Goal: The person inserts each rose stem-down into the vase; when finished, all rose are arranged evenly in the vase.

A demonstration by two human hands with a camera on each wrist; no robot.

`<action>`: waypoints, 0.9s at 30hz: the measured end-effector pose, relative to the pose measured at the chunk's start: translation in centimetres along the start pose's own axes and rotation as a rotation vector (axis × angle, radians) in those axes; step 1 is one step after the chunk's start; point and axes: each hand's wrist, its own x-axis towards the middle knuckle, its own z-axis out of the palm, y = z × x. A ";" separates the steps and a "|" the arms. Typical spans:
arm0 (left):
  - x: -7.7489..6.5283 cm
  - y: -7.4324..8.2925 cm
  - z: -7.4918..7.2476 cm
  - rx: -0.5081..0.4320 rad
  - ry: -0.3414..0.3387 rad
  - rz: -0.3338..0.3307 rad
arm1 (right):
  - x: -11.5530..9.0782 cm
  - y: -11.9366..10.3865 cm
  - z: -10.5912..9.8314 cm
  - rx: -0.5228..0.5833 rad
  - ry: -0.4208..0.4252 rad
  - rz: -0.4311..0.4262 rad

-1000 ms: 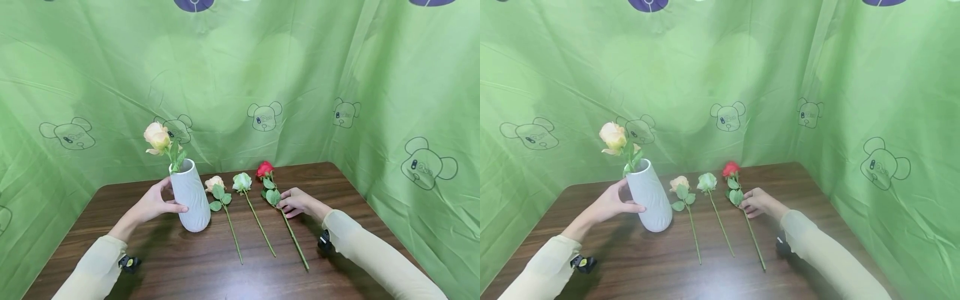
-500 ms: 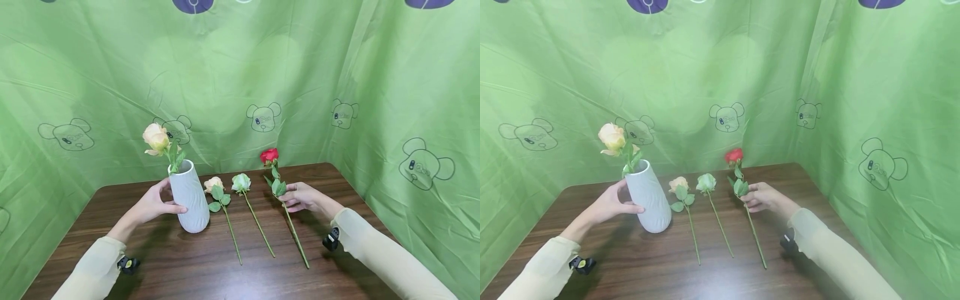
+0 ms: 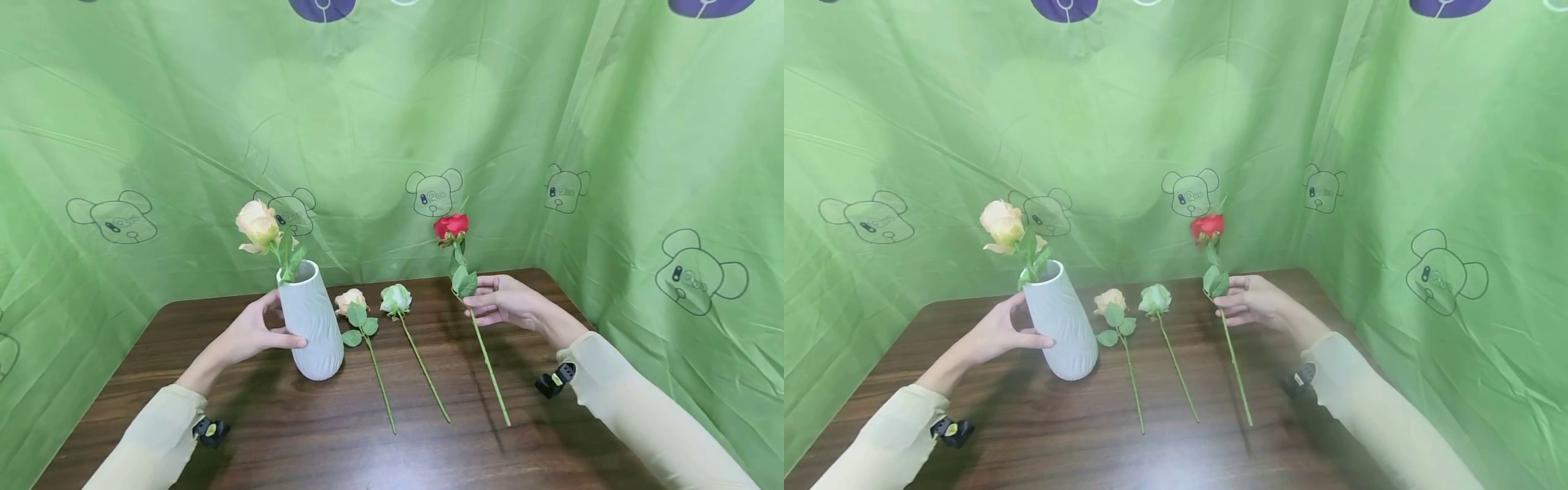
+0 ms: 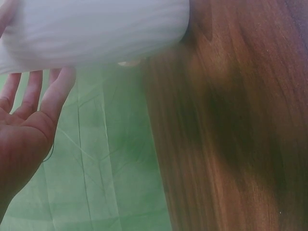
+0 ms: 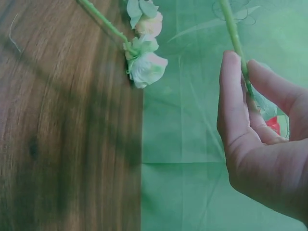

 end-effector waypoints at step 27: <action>0.0 -0.1 -0.1 0.010 -0.002 0.013 | -0.9 -1.5 2.8 0.183 0.051 -0.130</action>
